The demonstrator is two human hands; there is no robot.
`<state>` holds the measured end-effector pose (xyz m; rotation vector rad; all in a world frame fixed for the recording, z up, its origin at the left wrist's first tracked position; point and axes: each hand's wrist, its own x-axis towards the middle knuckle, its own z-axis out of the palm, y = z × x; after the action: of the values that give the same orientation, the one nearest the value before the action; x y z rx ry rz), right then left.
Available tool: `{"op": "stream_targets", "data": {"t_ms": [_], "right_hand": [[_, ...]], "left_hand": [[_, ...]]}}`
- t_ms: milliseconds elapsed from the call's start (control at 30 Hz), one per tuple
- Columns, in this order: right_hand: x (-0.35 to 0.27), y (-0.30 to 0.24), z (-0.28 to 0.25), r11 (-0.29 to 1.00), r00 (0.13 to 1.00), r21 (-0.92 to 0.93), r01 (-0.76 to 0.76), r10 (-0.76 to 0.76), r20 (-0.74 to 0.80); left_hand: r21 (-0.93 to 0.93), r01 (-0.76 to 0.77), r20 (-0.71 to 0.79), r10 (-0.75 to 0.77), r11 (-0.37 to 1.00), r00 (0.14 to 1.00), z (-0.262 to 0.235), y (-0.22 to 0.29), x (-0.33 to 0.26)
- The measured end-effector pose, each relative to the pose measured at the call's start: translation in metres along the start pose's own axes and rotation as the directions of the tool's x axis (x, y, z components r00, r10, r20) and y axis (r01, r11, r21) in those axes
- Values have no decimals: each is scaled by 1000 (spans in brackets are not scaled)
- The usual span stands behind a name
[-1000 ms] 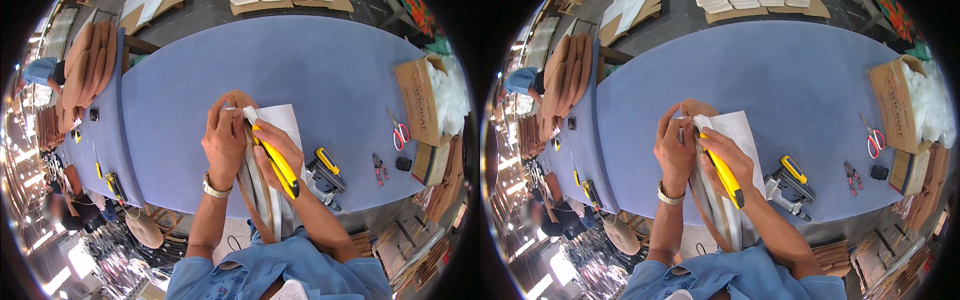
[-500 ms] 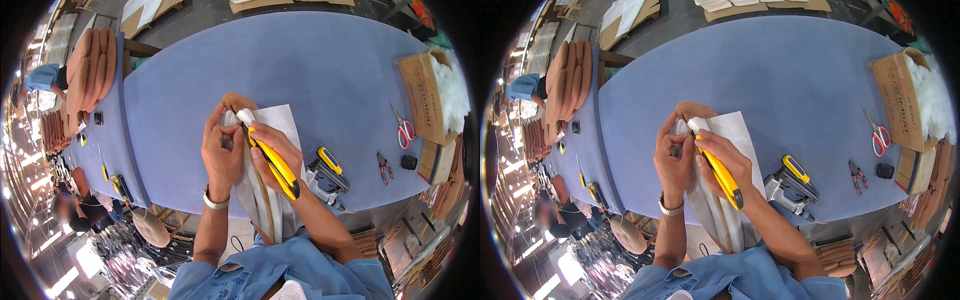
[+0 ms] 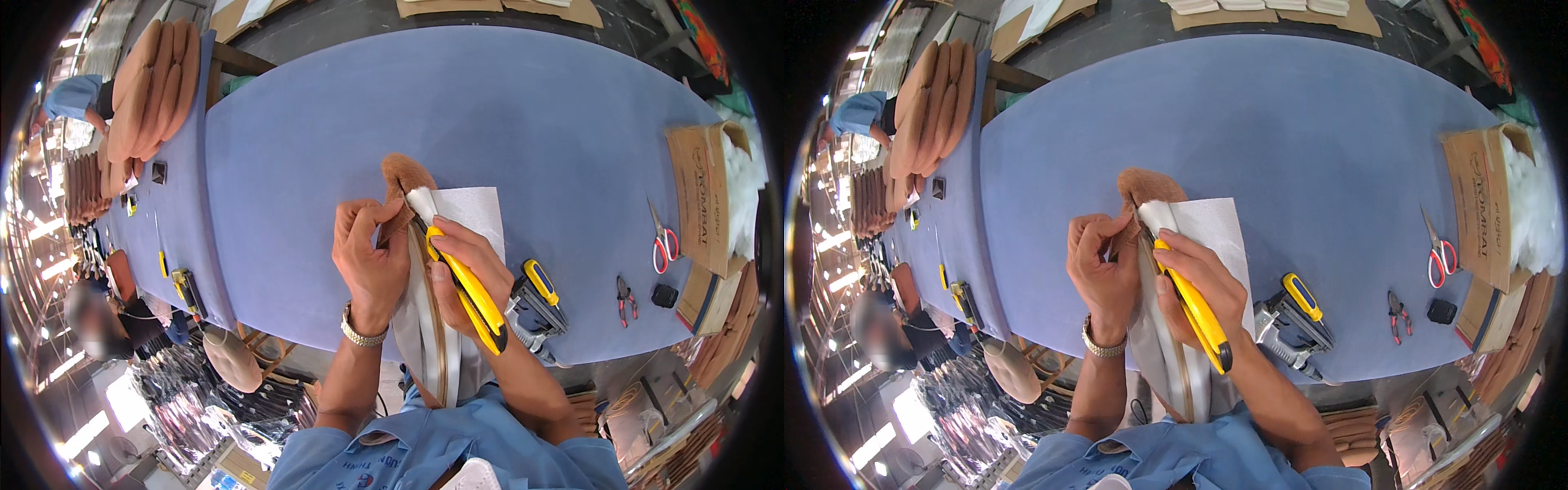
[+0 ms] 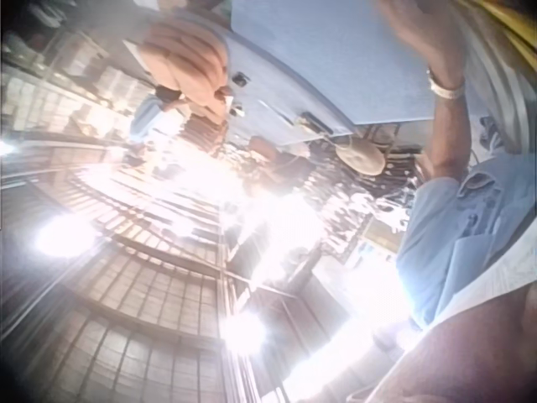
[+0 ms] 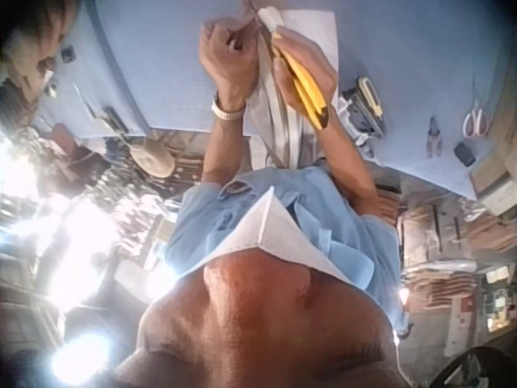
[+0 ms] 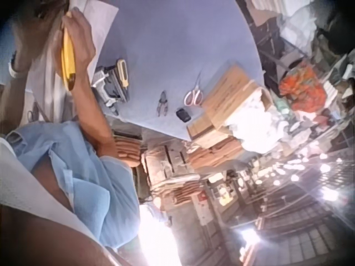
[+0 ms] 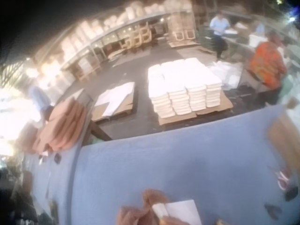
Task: The person assembles cushion covers by wrapping fabric around foam inserts, securing them with a staple gun, and trimming excess fabric with a utility knife. The person handles multiple cushions one at a time, repeating the wrapping, stapling, and trimming steps.
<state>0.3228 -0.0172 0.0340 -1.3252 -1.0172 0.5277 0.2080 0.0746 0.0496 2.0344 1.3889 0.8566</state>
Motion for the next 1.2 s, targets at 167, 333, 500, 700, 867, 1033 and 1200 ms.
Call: {"op": "stream_targets", "data": {"t_ms": [167, 333, 500, 700, 867, 1033, 1200], "right_hand": [[-4, -5, -2, 978, 988, 156, -138, 148, -53], [0, -14, -10, 907, 960, 351, -233, 272, -64], [19, -20, -20, 920, 972, 337, -200, 229, -48], [43, -31, 2, 905, 963, 351, -238, 267, -36], [38, -29, 22, 882, 951, 414, -225, 292, -104], [21, -1, 19, 964, 974, 158, -215, 223, -30], [22, 1, 17, 976, 982, 121, -179, 184, -36]], "left_hand": [[-21, -86, -26, 85, 996, 996, 2, 3, 5], [1, -64, 58, 63, 998, 996, -2, 6, 8], [-70, -34, 55, 38, 997, 998, 0, 2, 14], [-11, -7, 84, 8, 1000, 996, -1, 4, 18], [-79, -56, 1, 56, 995, 998, 6, -4, 17], [-166, 67, -8, -69, 984, 998, 9, -10, 10], [-81, -114, -56, 109, 990, 992, 8, -6, 16]]}}
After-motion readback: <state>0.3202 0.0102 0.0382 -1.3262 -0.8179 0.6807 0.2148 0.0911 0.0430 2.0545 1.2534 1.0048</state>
